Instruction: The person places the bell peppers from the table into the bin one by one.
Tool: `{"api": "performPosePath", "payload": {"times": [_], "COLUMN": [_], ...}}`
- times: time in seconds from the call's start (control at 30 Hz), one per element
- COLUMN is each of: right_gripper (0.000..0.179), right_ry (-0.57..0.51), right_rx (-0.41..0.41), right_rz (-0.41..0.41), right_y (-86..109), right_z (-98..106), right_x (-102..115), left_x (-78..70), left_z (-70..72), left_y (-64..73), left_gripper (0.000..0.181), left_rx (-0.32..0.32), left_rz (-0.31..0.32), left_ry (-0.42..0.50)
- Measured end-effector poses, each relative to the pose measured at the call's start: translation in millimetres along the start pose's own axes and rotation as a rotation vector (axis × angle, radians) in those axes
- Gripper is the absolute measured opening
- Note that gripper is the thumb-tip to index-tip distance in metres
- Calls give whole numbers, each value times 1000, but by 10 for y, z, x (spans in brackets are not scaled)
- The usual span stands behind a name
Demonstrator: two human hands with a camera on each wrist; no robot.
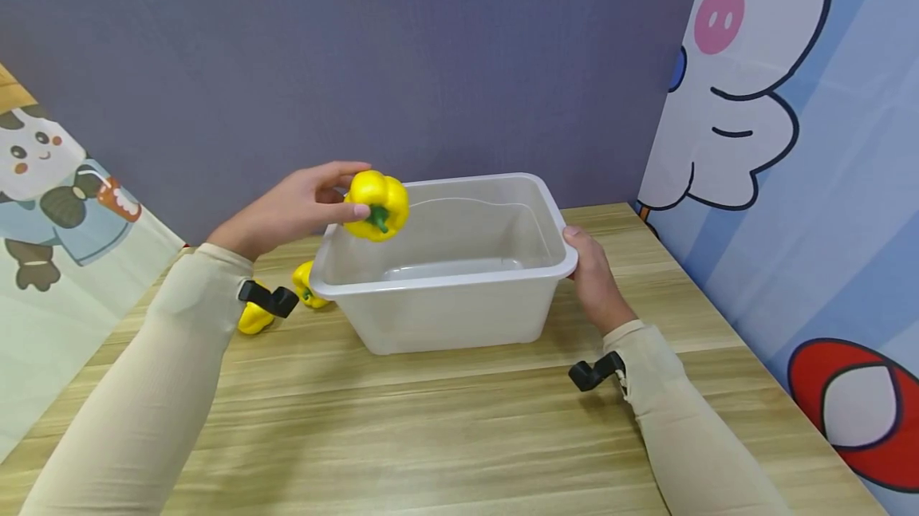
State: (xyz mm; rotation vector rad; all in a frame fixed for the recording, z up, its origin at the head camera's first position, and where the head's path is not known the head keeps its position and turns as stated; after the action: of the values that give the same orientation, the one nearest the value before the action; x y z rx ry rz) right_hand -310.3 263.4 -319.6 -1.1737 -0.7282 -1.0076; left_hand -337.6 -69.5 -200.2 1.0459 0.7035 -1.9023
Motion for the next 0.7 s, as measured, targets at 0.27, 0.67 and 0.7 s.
{"api": "performPosePath", "payload": {"times": [0.27, 0.67, 0.7], "right_gripper": [52, 46, 45], "right_ry": [7, 34, 32], "right_rx": [-6, 10, 13], "right_rz": [-5, -1, 2], "right_y": [1, 2, 1], "right_z": [11, 26, 23], "right_x": [-13, -3, 0], "left_x": [-77, -474, -479], "left_z": [-68, -200, -200], "left_y": [-28, 68, 61], "left_gripper": [77, 69, 69], "left_rx": [24, 42, 42], "left_rz": [15, 36, 39], "left_ry": [5, -30, -25]}}
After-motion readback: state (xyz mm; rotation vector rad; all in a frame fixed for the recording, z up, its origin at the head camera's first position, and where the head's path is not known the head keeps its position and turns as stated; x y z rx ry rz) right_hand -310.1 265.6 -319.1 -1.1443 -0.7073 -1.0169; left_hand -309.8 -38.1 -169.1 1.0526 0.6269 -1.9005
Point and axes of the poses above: each hand's wrist, its own y-axis away from the middle knuckle, its own z-axis out of the back of the hand, x = y × z, the point moved 9 cm from there along -y, towards the middle knuckle, and after that the axes turned 15 degrees about y, right-handed, at the moved point
